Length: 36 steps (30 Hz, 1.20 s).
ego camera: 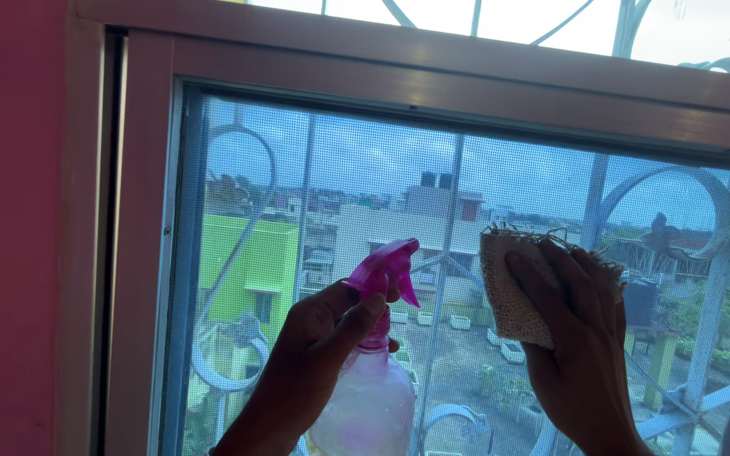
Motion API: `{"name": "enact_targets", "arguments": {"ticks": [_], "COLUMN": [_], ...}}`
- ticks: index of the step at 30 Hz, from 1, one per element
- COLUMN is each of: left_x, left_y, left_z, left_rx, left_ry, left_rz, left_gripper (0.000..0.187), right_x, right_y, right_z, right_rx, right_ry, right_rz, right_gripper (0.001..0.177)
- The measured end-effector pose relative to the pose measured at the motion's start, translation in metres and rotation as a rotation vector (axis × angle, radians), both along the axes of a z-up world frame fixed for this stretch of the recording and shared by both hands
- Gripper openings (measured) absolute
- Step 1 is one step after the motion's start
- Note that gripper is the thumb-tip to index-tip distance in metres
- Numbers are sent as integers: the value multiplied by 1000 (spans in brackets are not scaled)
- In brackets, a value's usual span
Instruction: The person cleans a window pane by spraying liquid from a bottle and wiping the glass with a cloth.
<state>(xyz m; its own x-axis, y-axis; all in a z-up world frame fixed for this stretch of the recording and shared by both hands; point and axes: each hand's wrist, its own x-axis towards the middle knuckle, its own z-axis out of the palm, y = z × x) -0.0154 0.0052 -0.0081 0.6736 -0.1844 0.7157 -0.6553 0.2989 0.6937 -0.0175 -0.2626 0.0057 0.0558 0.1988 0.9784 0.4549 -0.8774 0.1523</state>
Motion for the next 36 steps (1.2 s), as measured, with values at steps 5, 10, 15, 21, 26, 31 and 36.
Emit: {"name": "enact_targets", "arguments": {"ticks": [5, 10, 15, 21, 26, 31, 36], "left_x": [-2, 0, 1, 12, 22, 23, 18], "left_y": [-5, -14, -18, -20, -21, -19, -20], "left_z": [5, 5, 9, 8, 5, 4, 8], "left_rx": [0, 18, 45, 31, 10, 29, 62], "left_ry": [-29, -9, 4, 15, -60, -34, -5], "left_rz": [-5, -10, 8, 10, -23, -17, 9], "left_gripper": [36, 36, 41, 44, 45, 50, 56], "right_x": [-9, -13, -5, 7, 11, 11, 11], "right_y": [11, 25, 29, 24, 20, 14, 6], "right_z": [3, 8, 10, 10, 7, 5, 2], "right_rx": [-33, -89, -107, -107, -73, -48, -27], "right_ry": [-22, -39, -26, -29, -9, -9, -21], "right_rz": [59, 101, 118, 79, 68, 49, -4], "right_gripper": [70, 72, 71, 71, 70, 73, 70]}}
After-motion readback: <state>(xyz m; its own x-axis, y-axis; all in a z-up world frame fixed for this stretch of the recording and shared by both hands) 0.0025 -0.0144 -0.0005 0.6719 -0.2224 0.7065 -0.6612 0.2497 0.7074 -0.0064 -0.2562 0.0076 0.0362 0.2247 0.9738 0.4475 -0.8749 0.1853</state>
